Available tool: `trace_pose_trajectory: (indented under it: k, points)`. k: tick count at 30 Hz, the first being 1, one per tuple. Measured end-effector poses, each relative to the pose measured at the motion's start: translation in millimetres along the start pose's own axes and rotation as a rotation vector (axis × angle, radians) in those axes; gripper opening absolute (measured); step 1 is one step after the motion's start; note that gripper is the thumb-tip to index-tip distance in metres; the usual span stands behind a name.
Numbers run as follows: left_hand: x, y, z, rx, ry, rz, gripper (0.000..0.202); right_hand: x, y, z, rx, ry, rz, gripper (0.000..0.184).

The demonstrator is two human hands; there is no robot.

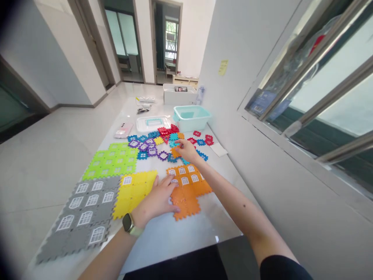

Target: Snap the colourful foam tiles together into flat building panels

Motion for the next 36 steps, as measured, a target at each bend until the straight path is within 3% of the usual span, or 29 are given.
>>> trace_pose_trajectory:
  k: [2,4,6,8,10,19,25,36]
  points:
    - [-1.5,-0.2,0.3,0.005,-0.011,-0.017,0.078,23.8,53.4,17.5,-0.043,-0.075,-0.039,0.027]
    - [-2.0,-0.2,1.1,0.009,-0.013,-0.029,0.078,37.2,114.2,40.9,-0.158,-0.32,-0.087,0.027]
    - [-2.4,-0.1,1.8,0.012,-0.012,-0.042,0.078,46.1,168.7,63.2,-0.263,-0.428,-0.054,0.03]
    - [-2.5,-0.2,2.0,0.014,-0.013,-0.049,0.076,44.1,207.3,79.2,-0.338,-0.462,-0.026,0.033]
    - [-2.9,-0.5,1.3,0.019,-0.012,-0.056,0.075,40.5,226.1,85.4,-0.351,-0.442,0.03,0.032]
    - [-1.2,-2.2,-1.1,0.041,-0.031,-0.087,0.075,32.1,230.6,92.4,-0.418,-0.544,0.119,0.035]
    - [-0.8,-1.8,-1.2,0.038,-0.026,-0.068,0.073,35.9,234.6,78.7,-0.35,-0.244,0.212,0.02]
    - [-0.4,-2.5,-1.9,0.038,-0.017,-0.064,0.078,40.5,227.6,60.2,-0.283,0.002,0.147,0.015]
Point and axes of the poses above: each hand's wrist, its own y-axis away from the middle knuckle, its own x-axis out of the back of the hand, z = x × y, the point moved 10 cm from there along -y, towards the middle knuckle, and after that the axes turned 2 degrees about z, right-handed, at the moved point
